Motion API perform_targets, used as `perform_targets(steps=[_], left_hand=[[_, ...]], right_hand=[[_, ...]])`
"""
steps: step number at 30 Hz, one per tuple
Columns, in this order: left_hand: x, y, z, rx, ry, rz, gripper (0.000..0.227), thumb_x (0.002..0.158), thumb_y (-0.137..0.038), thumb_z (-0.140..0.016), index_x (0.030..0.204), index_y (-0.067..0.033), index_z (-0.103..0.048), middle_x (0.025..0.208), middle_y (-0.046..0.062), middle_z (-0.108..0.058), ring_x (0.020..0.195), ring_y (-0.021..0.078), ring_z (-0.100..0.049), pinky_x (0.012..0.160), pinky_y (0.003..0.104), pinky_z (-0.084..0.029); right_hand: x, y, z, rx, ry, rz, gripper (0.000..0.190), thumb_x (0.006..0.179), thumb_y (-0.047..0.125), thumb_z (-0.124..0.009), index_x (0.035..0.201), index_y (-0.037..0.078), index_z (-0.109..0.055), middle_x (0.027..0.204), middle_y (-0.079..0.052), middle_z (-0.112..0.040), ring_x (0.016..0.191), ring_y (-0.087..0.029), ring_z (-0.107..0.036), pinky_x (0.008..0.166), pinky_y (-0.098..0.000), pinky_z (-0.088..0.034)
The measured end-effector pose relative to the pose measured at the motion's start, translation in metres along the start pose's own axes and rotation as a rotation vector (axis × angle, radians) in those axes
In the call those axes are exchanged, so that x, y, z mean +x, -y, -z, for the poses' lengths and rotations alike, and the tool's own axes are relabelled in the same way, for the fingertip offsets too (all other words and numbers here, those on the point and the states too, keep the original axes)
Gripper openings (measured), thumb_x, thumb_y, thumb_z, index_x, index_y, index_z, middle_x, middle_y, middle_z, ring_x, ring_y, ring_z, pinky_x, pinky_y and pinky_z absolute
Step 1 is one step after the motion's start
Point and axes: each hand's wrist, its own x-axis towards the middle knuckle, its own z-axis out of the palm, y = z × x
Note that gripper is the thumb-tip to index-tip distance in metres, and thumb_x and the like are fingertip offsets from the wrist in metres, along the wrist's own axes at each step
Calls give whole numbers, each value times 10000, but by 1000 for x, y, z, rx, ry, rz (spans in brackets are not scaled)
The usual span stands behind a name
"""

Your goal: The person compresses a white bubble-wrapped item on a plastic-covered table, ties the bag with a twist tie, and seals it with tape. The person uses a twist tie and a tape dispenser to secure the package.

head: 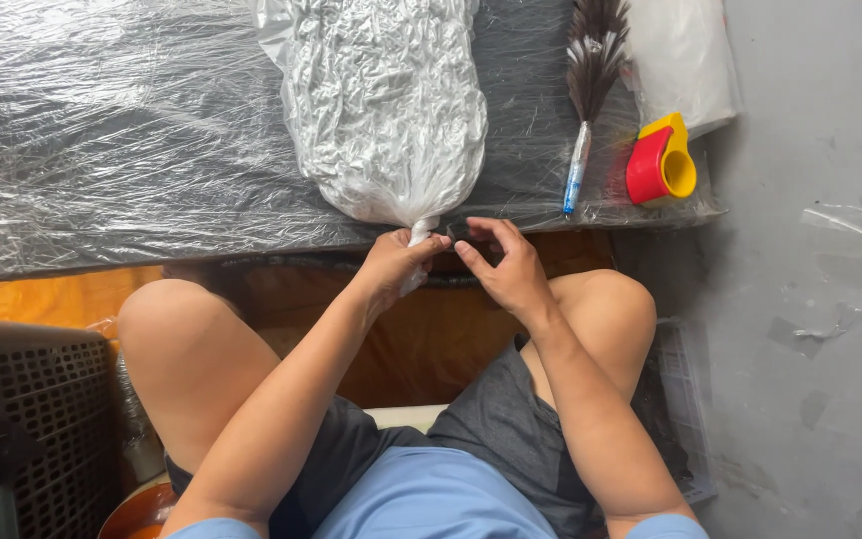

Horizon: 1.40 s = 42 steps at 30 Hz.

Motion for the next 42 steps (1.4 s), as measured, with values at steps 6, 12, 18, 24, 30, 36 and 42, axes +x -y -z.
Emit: perform_targets(steps=[6,12,18,24,30,36,42], left_hand=[[2,2,4,-21,22,4,231,776,-191,-882,816,-55,-699,523,77,-551,417,134,-518,421,243,-457],[0,2,5,-14,19,-1,236,775,-197,-885,819,-49,-707,525,79,-553,427,134,-523,427,244,-463],[-1,1,5,2,24,2,233,801,-204,-870,869,-40,-718,541,60,-563,457,118,-536,438,228,-467],[1,4,7,9,17,-16,266,801,-243,-880,835,-53,-696,520,59,-551,448,118,-525,422,241,-462],[1,2,5,91,31,2,343,762,-325,-913,862,-52,-730,538,49,-573,486,110,-546,466,232,-482],[11,12,9,112,18,-14,281,784,-296,-891,842,-70,-736,529,40,-569,481,104,-537,440,237,-466],[4,8,6,95,-4,-37,215,782,-240,-850,844,-71,-733,519,46,-566,470,115,-532,445,237,-445]], right_hand=[[15,-27,-11,78,32,-136,173,1000,337,-648,1063,218,-756,879,14,-762,862,-123,-718,777,-314,-586],[9,-8,-10,80,74,-69,164,956,297,-736,1052,166,-760,889,-69,-753,826,-169,-715,724,-337,-574],[14,-21,-24,327,37,-229,150,965,234,-682,1020,123,-767,883,-68,-787,794,-115,-742,710,-232,-589],[18,-33,-23,330,-2,-190,139,987,190,-663,1054,108,-752,899,-80,-783,808,-122,-751,697,-235,-603],[15,-33,-25,318,46,-181,134,973,194,-695,1049,95,-743,899,-95,-777,813,-147,-756,705,-260,-608],[9,-27,-23,344,107,-156,132,916,136,-756,1035,79,-739,863,-77,-742,773,-136,-733,693,-274,-615],[15,-40,-26,347,118,-174,260,831,97,-814,1078,102,-733,862,-46,-724,771,-76,-691,671,-217,-574]])
